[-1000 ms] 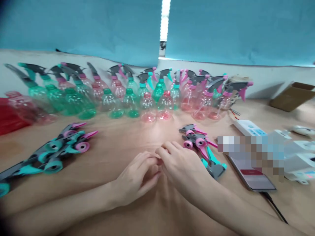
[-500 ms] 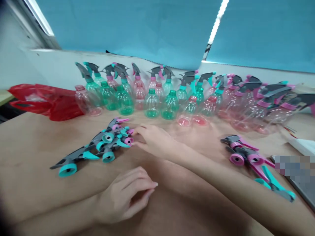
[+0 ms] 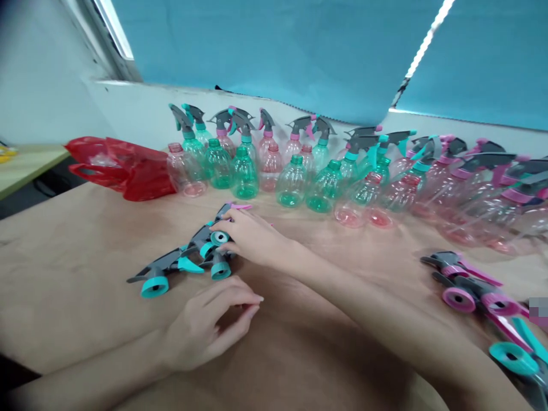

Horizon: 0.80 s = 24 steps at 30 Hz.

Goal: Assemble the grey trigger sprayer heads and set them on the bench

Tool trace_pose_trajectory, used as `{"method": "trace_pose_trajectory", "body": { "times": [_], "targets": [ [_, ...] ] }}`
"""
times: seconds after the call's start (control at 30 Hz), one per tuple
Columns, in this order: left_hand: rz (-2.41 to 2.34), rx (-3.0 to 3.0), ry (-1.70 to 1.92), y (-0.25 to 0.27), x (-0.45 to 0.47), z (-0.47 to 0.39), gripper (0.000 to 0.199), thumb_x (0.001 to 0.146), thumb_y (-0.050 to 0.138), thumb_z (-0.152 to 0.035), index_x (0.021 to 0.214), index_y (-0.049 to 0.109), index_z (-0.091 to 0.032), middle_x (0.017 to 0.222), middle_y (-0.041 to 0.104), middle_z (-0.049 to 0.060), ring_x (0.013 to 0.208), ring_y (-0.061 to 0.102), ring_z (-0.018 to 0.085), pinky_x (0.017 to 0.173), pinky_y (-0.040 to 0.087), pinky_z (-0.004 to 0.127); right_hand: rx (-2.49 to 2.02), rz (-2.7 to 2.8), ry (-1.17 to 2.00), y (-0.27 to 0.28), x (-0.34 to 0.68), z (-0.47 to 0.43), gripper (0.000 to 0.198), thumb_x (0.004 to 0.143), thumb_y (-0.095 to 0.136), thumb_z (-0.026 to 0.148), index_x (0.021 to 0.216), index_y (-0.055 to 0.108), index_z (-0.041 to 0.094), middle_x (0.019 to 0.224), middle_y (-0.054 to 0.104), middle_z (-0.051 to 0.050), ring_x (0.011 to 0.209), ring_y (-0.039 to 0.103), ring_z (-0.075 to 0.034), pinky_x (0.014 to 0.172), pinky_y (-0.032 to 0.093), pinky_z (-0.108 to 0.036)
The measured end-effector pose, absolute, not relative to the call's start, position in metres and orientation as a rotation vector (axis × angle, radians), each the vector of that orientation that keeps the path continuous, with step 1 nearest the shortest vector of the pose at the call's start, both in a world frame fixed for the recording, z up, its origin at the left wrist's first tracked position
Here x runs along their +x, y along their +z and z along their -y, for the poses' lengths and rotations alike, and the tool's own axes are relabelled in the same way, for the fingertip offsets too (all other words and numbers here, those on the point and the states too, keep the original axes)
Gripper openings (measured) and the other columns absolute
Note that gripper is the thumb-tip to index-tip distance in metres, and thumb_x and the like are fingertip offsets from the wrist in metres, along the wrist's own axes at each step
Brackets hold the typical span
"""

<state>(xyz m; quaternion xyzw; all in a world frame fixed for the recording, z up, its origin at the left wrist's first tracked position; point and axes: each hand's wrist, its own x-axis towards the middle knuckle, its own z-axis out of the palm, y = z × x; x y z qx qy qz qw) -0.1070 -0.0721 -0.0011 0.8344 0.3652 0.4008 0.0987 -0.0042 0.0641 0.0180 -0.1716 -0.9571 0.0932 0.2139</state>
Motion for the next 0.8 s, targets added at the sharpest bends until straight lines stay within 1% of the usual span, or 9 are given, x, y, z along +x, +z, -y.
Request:
{"method": "trace_pose_trajectory", "body": {
  "times": [0.13,0.27,0.33,0.4,0.5,0.57,0.63,0.73,0.8],
  "targets": [
    [-1.161,2.477,1.263,0.0,-0.122,0.071,0.015,0.082,0.053,-0.007,0.094,0.057,-0.016,0.079,0.061,0.002,0.07,0.059,0.011,0.065,0.049,0.023,-0.438,2.625,0.292,0.024,-0.003,-0.069,0.033,0.081,0.063,0.035,0.108,0.059,0.017,0.107,0.06,-0.008,0.101,0.055,-0.022,0.085,0.045,-0.035],
    [-1.253,2.414,1.404,0.0,-0.133,0.066,0.019,0.082,0.053,-0.006,0.097,0.054,-0.017,0.081,0.06,0.001,0.072,0.058,0.012,0.066,0.049,0.025,-0.48,2.501,0.293,0.046,0.018,-0.057,0.031,0.086,0.056,0.038,0.107,0.056,0.017,0.107,0.061,-0.008,0.1,0.055,-0.021,0.085,0.043,-0.034],
    [-1.348,2.384,1.509,0.002,-0.135,0.065,0.02,0.082,0.056,-0.009,0.099,0.052,-0.018,0.085,0.059,0.002,0.078,0.058,0.014,0.07,0.05,0.029,-0.509,2.442,0.3,0.057,0.036,-0.045,0.033,0.084,0.058,0.041,0.108,0.056,0.018,0.105,0.061,-0.007,0.096,0.057,-0.019,0.082,0.044,-0.031],
    [-1.46,2.403,1.552,0.004,-0.133,0.064,0.027,0.08,0.061,-0.014,0.104,0.05,-0.019,0.095,0.058,0.005,0.089,0.057,0.018,0.078,0.049,0.035,-0.555,2.374,0.344,0.065,0.059,-0.029,0.033,0.08,0.062,0.041,0.104,0.058,0.019,0.101,0.063,-0.004,0.092,0.059,-0.017,0.079,0.045,-0.027],
    [-1.55,2.513,1.39,0.01,-0.119,0.064,0.043,0.078,0.066,-0.023,0.116,0.046,-0.018,0.112,0.053,0.01,0.106,0.051,0.024,0.09,0.044,0.043,-0.622,2.388,0.448,0.067,0.091,-0.004,0.032,0.075,0.069,0.037,0.099,0.06,0.018,0.093,0.064,-0.002,0.084,0.059,-0.014,0.073,0.045,-0.024],
    [-1.496,2.593,1.243,0.014,-0.102,0.063,0.048,0.079,0.065,-0.031,0.12,0.044,-0.018,0.117,0.052,0.012,0.111,0.048,0.027,0.093,0.04,0.045,-0.635,2.396,0.529,0.064,0.108,0.011,0.032,0.073,0.071,0.036,0.097,0.06,0.017,0.086,0.061,-0.001,0.075,0.057,-0.012,0.066,0.045,-0.021],
    [-1.357,2.641,1.15,0.015,-0.083,0.061,0.044,0.081,0.061,-0.039,0.117,0.047,-0.017,0.114,0.055,0.012,0.109,0.05,0.028,0.095,0.036,0.046,-0.683,2.393,0.599,0.062,0.122,0.022,0.032,0.072,0.071,0.038,0.095,0.061,0.018,0.084,0.056,0.0,0.071,0.054,-0.01,0.062,0.044,-0.02],
    [-1.178,2.571,1.093,0.014,-0.053,0.053,0.034,0.085,0.052,-0.047,0.099,0.054,-0.017,0.093,0.062,0.006,0.092,0.057,0.024,0.094,0.035,0.046,-0.83,2.396,0.594,0.062,0.142,0.032,0.026,0.074,0.069,0.04,0.089,0.062,0.02,0.088,0.05,-0.002,0.073,0.05,-0.011,0.061,0.042,-0.022],
    [-1.147,2.489,1.095,0.012,-0.036,0.047,0.035,0.084,0.051,-0.05,0.089,0.055,-0.016,0.082,0.062,0.004,0.083,0.057,0.022,0.09,0.038,0.043,-0.91,2.427,0.518,0.064,0.154,0.035,0.022,0.077,0.066,0.039,0.085,0.06,0.019,0.089,0.048,-0.003,0.074,0.049,-0.013,0.061,0.041,-0.023]
  ]
}}
